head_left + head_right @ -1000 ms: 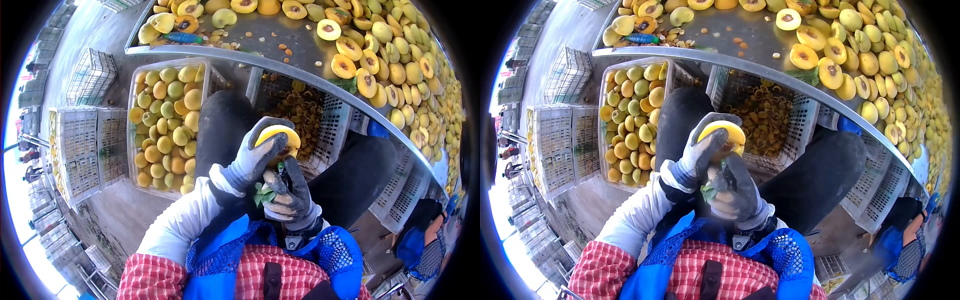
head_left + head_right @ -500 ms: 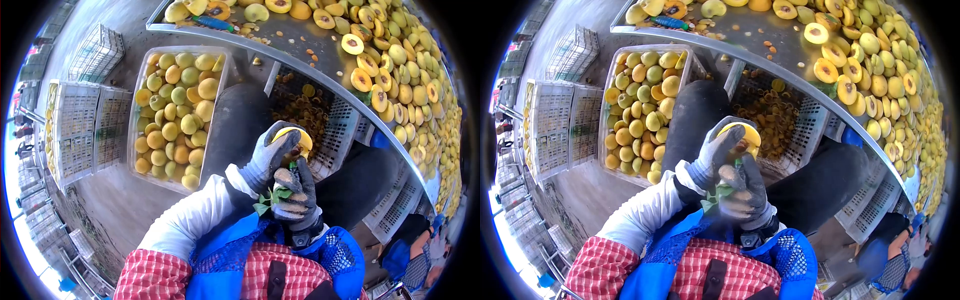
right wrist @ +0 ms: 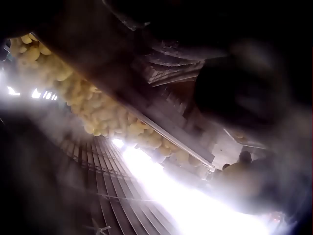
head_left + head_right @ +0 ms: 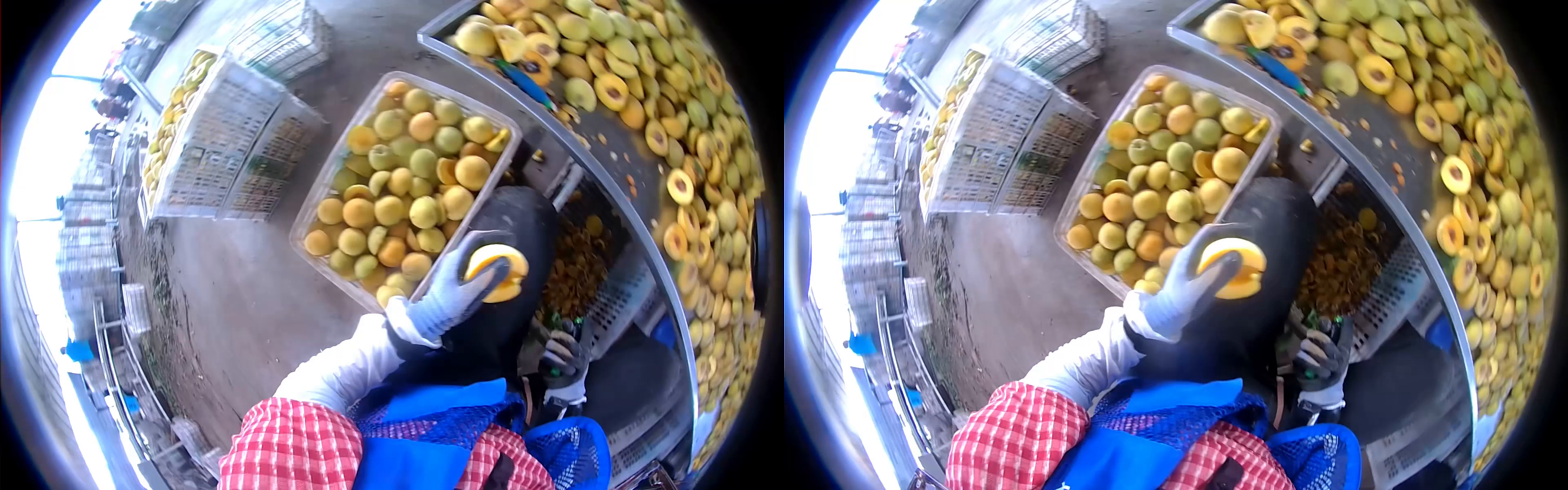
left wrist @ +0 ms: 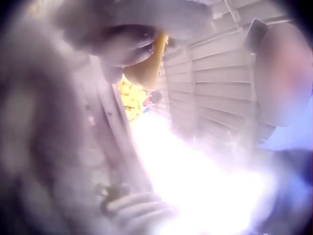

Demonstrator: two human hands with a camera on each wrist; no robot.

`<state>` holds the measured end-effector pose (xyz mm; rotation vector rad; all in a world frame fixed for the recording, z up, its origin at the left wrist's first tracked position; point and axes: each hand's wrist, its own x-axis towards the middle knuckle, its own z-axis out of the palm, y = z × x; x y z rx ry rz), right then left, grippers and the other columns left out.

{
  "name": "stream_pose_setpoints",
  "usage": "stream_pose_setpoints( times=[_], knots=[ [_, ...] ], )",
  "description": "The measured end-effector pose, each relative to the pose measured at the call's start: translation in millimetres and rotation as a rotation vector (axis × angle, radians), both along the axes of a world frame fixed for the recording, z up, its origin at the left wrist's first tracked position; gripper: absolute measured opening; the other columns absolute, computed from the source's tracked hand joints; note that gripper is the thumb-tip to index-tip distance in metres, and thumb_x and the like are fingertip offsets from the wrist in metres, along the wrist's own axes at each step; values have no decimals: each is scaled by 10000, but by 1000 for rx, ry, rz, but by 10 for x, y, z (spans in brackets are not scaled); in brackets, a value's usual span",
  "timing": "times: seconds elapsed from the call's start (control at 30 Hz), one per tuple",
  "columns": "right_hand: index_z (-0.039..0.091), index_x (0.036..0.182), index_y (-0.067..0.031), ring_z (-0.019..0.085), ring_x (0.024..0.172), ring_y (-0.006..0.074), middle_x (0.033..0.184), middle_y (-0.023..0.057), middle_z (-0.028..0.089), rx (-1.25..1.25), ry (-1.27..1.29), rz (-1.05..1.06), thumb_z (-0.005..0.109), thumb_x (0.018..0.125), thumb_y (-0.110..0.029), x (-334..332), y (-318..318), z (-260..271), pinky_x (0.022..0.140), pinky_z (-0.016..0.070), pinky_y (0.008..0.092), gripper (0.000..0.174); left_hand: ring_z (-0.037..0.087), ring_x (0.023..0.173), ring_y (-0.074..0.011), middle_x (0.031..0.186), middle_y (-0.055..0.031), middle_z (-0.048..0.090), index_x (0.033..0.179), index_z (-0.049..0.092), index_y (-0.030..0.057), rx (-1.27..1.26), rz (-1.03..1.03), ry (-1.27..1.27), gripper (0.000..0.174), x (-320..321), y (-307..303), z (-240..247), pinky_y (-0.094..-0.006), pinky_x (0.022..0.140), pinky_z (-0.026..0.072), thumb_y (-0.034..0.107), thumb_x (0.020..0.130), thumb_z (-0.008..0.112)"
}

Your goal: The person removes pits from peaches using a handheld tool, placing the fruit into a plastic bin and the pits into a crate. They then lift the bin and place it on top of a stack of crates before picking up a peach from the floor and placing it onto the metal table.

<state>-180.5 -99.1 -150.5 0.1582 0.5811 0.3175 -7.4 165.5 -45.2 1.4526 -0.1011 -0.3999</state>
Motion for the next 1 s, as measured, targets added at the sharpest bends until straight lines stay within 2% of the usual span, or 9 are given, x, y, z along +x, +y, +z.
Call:
stream_pose_setpoints(
  times=[0.1, 0.17, 0.3, 0.4, 0.5, 0.7, 0.73, 0.87, 1.0],
  knots=[
    [609, 1091, -32, 407, 497, 74, 618, -32, 409, 41, -8, 5, 344, 964, -591, 299, 178, 409, 438, 338, 221, 632, 598, 948, -137, 1029, -79, 640, 1187, 560, 7, 229, 155, 25, 334, 110, 622, -227, -278, 847, 483, 150, 894, 629],
    [621, 1066, -34, 395, 481, 75, 586, -35, 389, -24, -48, 80, 353, 957, -602, 331, 153, 381, 442, 341, 228, 638, 671, 869, -240, 977, -140, 679, 1165, 579, 54, 538, 236, -211, 351, 214, 1104, -613, -323, 786, 522, 184, 854, 678],
    [621, 994, -57, 352, 431, 74, 559, -42, 356, -90, 109, 102, 371, 940, -623, 336, 185, 368, 414, 318, 224, 622, 613, 984, -355, 1089, -187, 634, 1206, 560, 81, 993, 533, -382, 453, 713, 1975, -1002, -390, 862, 488, 310, 837, 688],
    [585, 938, -65, 315, 394, 82, 565, -36, 371, -212, 179, 169, 379, 934, -630, 271, 167, 196, 359, 269, 234, 602, 487, 1169, -389, 1367, -177, 439, 1371, 432, 180, 1405, 368, -522, 638, 1039, 2487, -1473, -486, 973, 394, 344, 807, 681],
    [580, 937, -71, 289, 375, 78, 552, -38, 377, -327, 306, 139, 395, 935, -621, 389, 295, 303, 334, 236, 233, 580, 385, 1281, -369, 1438, -164, 348, 1426, 365, 253, 1539, 195, -571, 721, 1003, 2567, -1664, -522, 1007, 342, 419, 795, 671],
    [574, 873, -147, 251, 346, 73, 494, -55, 331, -758, 369, 290, 462, 927, -589, 620, 497, 436, 323, 184, 218, 459, 485, 1160, -331, 1189, -96, 573, 1142, 615, 183, 1556, -16, -630, 420, 1415, 2457, -983, -510, 951, 373, 452, 821, 636],
    [568, 846, -159, 246, 341, 74, 484, -56, 319, -764, 389, 302, 475, 925, -583, 624, 500, 406, 323, 178, 217, 441, 526, 1069, -325, 1017, -85, 621, 961, 654, 125, 1518, 78, -545, 315, 1568, 2393, -982, -485, 905, 406, 414, 838, 624],
    [545, 722, -146, 279, 333, 70, 488, -35, 397, -733, 389, 335, 483, 926, -571, 650, 407, 263, 302, 193, 203, 475, 555, 975, -332, 1032, -114, 606, 980, 632, 102, 1427, 214, -647, 262, 1885, 2433, -1625, -453, 821, 451, 328, 846, 625],
    [521, 696, -188, 280, 329, 69, 483, -57, 370, -847, 339, 361, 494, 928, -556, 904, 446, 329, 303, 196, 206, 436, 562, 964, -334, 1021, -103, 598, 1012, 606, 124, 1265, 114, -811, 241, 1878, 2484, -1641, -444, 815, 460, 231, 804, 663]
  ],
)
